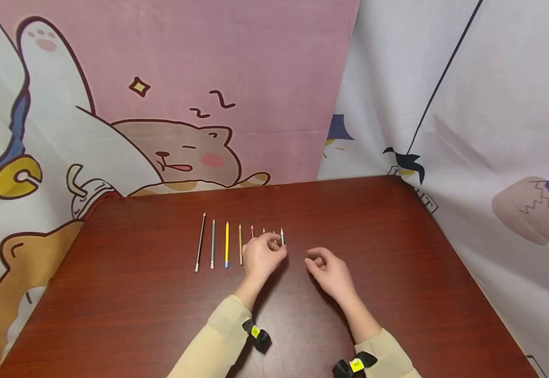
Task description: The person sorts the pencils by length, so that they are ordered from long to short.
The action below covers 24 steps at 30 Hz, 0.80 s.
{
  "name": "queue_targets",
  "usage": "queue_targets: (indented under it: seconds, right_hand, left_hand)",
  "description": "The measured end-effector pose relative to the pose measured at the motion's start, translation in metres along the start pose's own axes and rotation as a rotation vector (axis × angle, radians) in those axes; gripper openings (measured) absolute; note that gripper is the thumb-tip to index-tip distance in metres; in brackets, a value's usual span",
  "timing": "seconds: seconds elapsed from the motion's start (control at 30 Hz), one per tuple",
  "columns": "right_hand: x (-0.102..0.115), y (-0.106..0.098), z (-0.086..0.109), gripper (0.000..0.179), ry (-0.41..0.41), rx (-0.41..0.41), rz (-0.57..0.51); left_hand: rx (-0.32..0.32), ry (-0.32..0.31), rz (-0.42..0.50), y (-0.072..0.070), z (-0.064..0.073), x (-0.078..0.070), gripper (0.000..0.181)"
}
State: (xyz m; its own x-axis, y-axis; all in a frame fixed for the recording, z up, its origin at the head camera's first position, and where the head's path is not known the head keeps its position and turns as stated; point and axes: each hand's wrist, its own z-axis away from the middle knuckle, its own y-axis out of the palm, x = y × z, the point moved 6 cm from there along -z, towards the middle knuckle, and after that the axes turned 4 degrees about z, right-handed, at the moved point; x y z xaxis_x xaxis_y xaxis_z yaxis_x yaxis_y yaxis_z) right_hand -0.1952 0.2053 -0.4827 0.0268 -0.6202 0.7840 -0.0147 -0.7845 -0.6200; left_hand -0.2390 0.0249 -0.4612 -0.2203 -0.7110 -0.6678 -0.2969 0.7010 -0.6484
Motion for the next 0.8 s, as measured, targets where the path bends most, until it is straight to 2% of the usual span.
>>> queue_targets:
  seconds: [0.63,0.8]
  right_hand:
    - [0.008,-0.006,0.006,0.03,-0.07,-0.016,-0.058]
    - [0.009,-0.008,0.008,0.032,-0.076,-0.013,-0.052]
  left_hand:
    - [-0.037,0.011,-0.093,0.016,0.0,-0.006,0.015]
    - [-0.026,0.005,-0.114,0.019,-0.001,-0.005,0.014]
